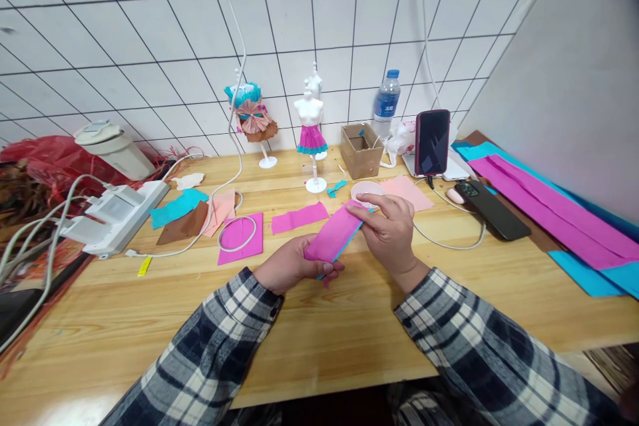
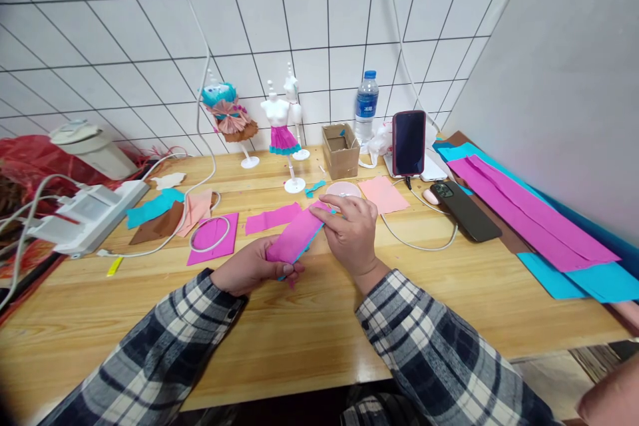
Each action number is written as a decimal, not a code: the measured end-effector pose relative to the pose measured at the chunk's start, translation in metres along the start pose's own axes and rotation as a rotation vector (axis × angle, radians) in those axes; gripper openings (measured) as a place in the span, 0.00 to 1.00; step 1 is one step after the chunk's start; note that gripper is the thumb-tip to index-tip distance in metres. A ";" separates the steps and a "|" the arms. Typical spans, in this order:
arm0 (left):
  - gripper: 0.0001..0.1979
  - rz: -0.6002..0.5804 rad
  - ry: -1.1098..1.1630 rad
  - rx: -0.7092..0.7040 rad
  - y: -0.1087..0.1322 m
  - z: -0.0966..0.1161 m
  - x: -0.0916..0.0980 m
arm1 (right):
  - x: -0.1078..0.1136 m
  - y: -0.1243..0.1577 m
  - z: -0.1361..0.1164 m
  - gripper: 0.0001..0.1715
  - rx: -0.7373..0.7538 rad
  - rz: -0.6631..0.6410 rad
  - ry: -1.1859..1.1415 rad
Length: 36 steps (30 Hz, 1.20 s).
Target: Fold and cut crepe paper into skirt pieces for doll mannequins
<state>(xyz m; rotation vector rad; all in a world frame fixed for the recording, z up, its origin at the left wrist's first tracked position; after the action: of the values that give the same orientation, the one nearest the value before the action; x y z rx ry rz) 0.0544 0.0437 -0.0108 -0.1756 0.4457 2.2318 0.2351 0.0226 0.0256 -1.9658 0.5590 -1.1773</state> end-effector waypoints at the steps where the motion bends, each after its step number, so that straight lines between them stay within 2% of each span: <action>1: 0.13 0.011 0.001 0.002 0.000 -0.001 0.001 | 0.000 0.000 0.000 0.13 0.001 0.007 -0.001; 4: 0.16 0.034 0.042 0.020 0.002 -0.002 0.003 | 0.001 0.000 0.001 0.11 0.003 0.030 -0.005; 7: 0.19 -0.007 0.112 0.044 0.005 -0.001 0.004 | 0.001 0.000 0.003 0.11 0.007 0.048 -0.006; 10: 0.18 -0.057 0.178 0.059 0.007 0.000 0.005 | 0.002 0.000 0.004 0.13 0.010 0.053 -0.005; 16: 0.18 -0.033 0.189 0.078 0.006 -0.002 0.007 | 0.002 -0.001 0.006 0.14 0.004 0.055 0.010; 23: 0.15 0.083 0.168 0.093 0.004 -0.004 0.009 | 0.002 0.000 0.007 0.14 -0.024 0.020 -0.020; 29: 0.16 0.234 0.095 0.038 0.014 0.002 0.027 | -0.004 -0.001 0.009 0.14 -0.092 -0.038 -0.099; 31: 0.16 0.306 0.091 0.006 0.022 0.009 0.037 | -0.010 0.000 0.011 0.16 -0.132 -0.070 -0.155; 33: 0.17 0.378 0.066 -0.032 0.030 0.018 0.049 | -0.018 0.003 0.012 0.17 -0.200 -0.155 -0.231; 35: 0.20 0.405 -0.007 -0.014 0.039 0.023 0.060 | -0.027 0.008 0.008 0.16 -0.208 -0.345 -0.318; 36: 0.22 0.400 -0.064 0.039 0.043 0.023 0.065 | -0.030 0.011 0.003 0.14 -0.177 -0.454 -0.354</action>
<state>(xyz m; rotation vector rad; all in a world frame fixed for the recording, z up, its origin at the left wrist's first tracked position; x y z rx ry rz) -0.0197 0.0729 0.0038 0.0081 0.5249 2.6082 0.2233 0.0379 -0.0005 -2.4691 0.0290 -1.0235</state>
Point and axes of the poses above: each hand's wrist, its own y-axis away from the middle knuckle, its own x-axis out of the back of the hand, z = x × y, the point moved 4 cm from there along -y, towards the middle knuckle
